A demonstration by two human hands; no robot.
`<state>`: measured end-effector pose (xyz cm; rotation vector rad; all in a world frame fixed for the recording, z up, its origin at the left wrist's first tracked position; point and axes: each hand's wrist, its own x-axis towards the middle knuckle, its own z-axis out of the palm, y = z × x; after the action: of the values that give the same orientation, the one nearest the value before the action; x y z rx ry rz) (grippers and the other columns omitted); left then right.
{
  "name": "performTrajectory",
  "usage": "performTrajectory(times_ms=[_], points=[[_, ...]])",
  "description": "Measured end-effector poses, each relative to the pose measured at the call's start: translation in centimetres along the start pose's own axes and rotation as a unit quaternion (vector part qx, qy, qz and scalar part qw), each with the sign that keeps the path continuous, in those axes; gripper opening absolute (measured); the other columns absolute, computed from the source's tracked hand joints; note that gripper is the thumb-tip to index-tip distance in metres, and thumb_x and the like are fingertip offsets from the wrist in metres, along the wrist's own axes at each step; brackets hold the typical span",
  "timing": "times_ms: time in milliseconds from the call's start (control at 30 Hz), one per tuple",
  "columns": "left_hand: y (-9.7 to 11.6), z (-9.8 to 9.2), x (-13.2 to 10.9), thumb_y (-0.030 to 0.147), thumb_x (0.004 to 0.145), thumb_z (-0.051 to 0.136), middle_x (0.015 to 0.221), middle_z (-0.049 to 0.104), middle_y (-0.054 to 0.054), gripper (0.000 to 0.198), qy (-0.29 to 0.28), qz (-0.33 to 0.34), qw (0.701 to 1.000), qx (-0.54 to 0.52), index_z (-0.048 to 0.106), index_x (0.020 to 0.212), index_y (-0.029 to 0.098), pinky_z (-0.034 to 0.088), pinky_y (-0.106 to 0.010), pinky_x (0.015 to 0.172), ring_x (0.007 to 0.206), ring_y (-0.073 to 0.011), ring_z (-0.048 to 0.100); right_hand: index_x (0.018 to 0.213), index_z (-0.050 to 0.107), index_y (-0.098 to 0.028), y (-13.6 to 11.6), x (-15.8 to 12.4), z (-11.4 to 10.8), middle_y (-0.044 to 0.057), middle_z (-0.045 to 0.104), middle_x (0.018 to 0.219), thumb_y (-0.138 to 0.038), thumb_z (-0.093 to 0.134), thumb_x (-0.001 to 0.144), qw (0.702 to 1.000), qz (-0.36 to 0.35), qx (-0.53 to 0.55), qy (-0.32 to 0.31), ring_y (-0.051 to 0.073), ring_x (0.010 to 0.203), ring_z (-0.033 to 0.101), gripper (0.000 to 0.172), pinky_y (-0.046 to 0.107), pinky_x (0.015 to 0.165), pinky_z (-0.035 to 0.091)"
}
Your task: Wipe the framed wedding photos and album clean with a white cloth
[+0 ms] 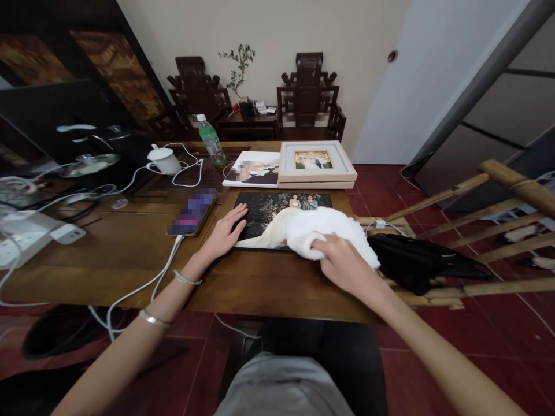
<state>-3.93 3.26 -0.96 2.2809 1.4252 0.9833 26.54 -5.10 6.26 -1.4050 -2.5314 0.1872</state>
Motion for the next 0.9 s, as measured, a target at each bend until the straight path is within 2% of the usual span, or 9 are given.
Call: performTrajectory(times_ms=[67, 133, 333, 467, 567, 667, 733, 800, 900], points=[[0.0, 0.0, 0.0, 0.034, 0.093, 0.038, 0.139, 0.048, -0.015, 0.043, 0.003, 0.005, 1.0, 0.0, 0.055, 0.125, 0.011, 0.03, -0.048, 0.111, 0.134, -0.0256, 0.038, 0.071, 0.057, -0.019, 1.4, 2.0, -0.1, 0.006, 0.062, 0.07, -0.003, 0.037, 0.062, 1.0, 0.009, -0.008, 0.009, 0.022, 0.07, 0.057, 0.028, 0.03, 0.068, 0.04], [-0.1, 0.1, 0.0, 0.034, 0.092, 0.039, 0.138, 0.048, -0.017, 0.044, 0.008, 0.007, 1.0, 0.0, 0.056, 0.124, 0.008, 0.03, -0.047, 0.111, 0.133, -0.026, 0.039, 0.069, 0.057, -0.019, 3.0, 4.1, -0.3, 0.005, 0.06, 0.066, -0.005, 0.037, 0.062, 1.0, 0.004, 0.0, 0.02, 0.02, 0.065, 0.053, 0.025, 0.028, 0.064, 0.036], [-0.3, 0.1, 0.0, 0.034, 0.092, 0.039, 0.138, 0.049, -0.016, 0.043, 0.01, 0.008, 1.0, -0.003, 0.056, 0.124, 0.01, 0.03, -0.047, 0.111, 0.133, -0.0254, 0.039, 0.07, 0.06, -0.017, 7.6, 9.8, -0.7, 0.007, 0.063, 0.074, -0.006, 0.038, 0.059, 0.999, -0.014, 0.005, 0.046, 0.02, 0.072, 0.052, 0.027, 0.027, 0.066, 0.034], [-0.3, 0.0, -0.1, 0.034, 0.093, 0.039, 0.139, 0.048, -0.015, 0.043, 0.008, 0.006, 1.0, -0.005, 0.056, 0.124, 0.011, 0.03, -0.048, 0.111, 0.134, -0.0252, 0.039, 0.078, 0.066, -0.015, 8.4, 10.9, -0.6, 0.009, 0.067, 0.083, -0.006, 0.039, 0.06, 0.998, -0.001, 0.0, 0.058, 0.022, 0.08, 0.055, 0.033, 0.028, 0.071, 0.036], [-0.2, 0.0, 0.0, 0.034, 0.093, 0.039, 0.139, 0.048, -0.015, 0.043, 0.008, 0.009, 1.0, -0.004, 0.056, 0.124, 0.011, 0.03, -0.048, 0.111, 0.133, -0.025, 0.039, 0.085, 0.067, -0.015, 6.6, 9.6, 0.0, 0.009, 0.068, 0.081, -0.004, 0.038, 0.062, 0.999, 0.011, -0.006, 0.045, 0.022, 0.078, 0.058, 0.038, 0.029, 0.072, 0.039], [-0.1, 0.0, 0.0, 0.035, 0.092, 0.039, 0.139, 0.048, -0.015, 0.043, 0.007, 0.005, 1.0, -0.003, 0.056, 0.124, 0.011, 0.03, -0.048, 0.111, 0.134, -0.0252, 0.038, 0.089, 0.066, -0.015, 3.3, 6.8, 0.8, 0.01, 0.068, 0.082, -0.002, 0.037, 0.065, 0.999, 0.021, -0.023, 0.025, 0.023, 0.078, 0.061, 0.039, 0.031, 0.073, 0.042], [0.0, 0.0, 0.0, 0.035, 0.093, 0.039, 0.139, 0.047, -0.015, 0.043, 0.006, 0.001, 1.0, -0.004, 0.055, 0.125, 0.011, 0.029, -0.048, 0.111, 0.134, -0.0252, 0.038, 0.092, 0.066, -0.015, 0.7, 4.4, 1.3, 0.014, 0.068, 0.099, 0.0, 0.037, 0.065, 0.999, 0.01, -0.03, 0.023, 0.025, 0.093, 0.061, 0.042, 0.036, 0.082, 0.043], [0.0, 0.1, 0.0, 0.035, 0.093, 0.039, 0.139, 0.047, -0.015, 0.043, 0.006, -0.004, 1.0, -0.008, 0.055, 0.125, 0.011, 0.029, -0.048, 0.111, 0.134, -0.0251, 0.037, 0.092, 0.065, -0.014, -1.5, 2.0, 1.7, 0.018, 0.061, 0.12, 0.002, 0.037, 0.063, 0.999, -0.019, -0.03, 0.017, 0.028, 0.111, 0.056, 0.043, 0.043, 0.092, 0.041], [0.1, 0.0, 0.0, 0.036, 0.092, 0.04, 0.139, 0.048, -0.015, 0.043, 0.007, -0.007, 1.0, -0.015, 0.056, 0.124, 0.011, 0.027, -0.047, 0.112, 0.134, -0.025, 0.038, 0.098, 0.065, -0.015, -3.6, -0.5, 1.7, 0.018, 0.057, 0.125, 0.001, 0.038, 0.062, 0.997, -0.072, -0.002, -0.017, 0.028, 0.122, 0.049, 0.047, 0.048, 0.101, 0.035]])
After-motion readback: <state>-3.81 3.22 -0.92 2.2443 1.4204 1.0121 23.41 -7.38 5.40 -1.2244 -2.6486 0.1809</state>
